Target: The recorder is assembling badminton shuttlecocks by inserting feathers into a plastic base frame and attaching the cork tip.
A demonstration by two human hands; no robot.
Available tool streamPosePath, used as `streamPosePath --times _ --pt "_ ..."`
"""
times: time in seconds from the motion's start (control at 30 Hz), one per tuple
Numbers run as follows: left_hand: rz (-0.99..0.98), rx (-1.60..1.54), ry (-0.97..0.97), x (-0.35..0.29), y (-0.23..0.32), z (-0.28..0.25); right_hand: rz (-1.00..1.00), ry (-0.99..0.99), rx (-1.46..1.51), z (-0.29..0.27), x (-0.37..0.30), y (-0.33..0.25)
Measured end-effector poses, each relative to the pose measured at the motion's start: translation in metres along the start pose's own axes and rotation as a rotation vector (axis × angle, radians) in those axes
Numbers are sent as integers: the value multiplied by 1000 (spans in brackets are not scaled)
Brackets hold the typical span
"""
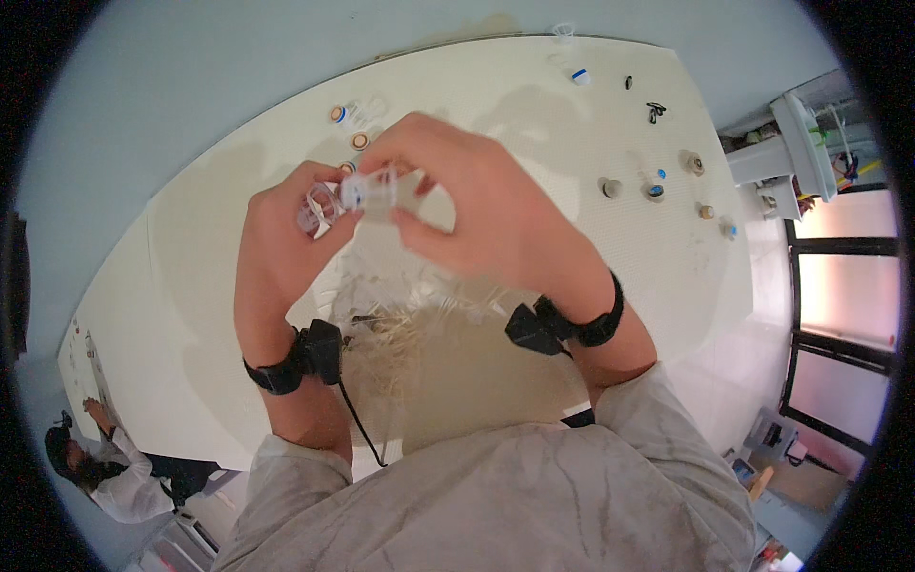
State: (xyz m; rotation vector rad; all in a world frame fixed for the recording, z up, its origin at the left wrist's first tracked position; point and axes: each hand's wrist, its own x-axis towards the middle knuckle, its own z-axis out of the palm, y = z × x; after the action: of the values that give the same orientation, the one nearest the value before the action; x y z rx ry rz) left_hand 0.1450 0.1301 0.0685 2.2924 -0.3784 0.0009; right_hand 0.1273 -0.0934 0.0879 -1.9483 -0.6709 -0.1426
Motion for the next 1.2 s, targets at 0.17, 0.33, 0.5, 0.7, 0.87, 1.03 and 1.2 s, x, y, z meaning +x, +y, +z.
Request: streamPosePath --times 0.17,0.33,0.5,0.7,0.87,1.03,1.2 --pt "181 -75 71 -5 9 -1 -77 -24 -103 2 -5 -7" --pt "222 -25 125 -9 17 -5 -158 -3 -123 -3 -6 -13" --pt "173 -37 154 -17 27 -11 -99 56 -127 -10 -10 -25" --pt "336 -97 292 -21 31 -15 -84 77 -63 -17 -15 -37" --pt "132 -132 415 -19 29 -19 -46 109 -251 -23 -15 -22" --pt "81 -229 451 -20 28 -16 246 -252 -521 -6 -17 17" --pt "55 34 144 -15 17 -16 298 -305 -590 0 -14 13"
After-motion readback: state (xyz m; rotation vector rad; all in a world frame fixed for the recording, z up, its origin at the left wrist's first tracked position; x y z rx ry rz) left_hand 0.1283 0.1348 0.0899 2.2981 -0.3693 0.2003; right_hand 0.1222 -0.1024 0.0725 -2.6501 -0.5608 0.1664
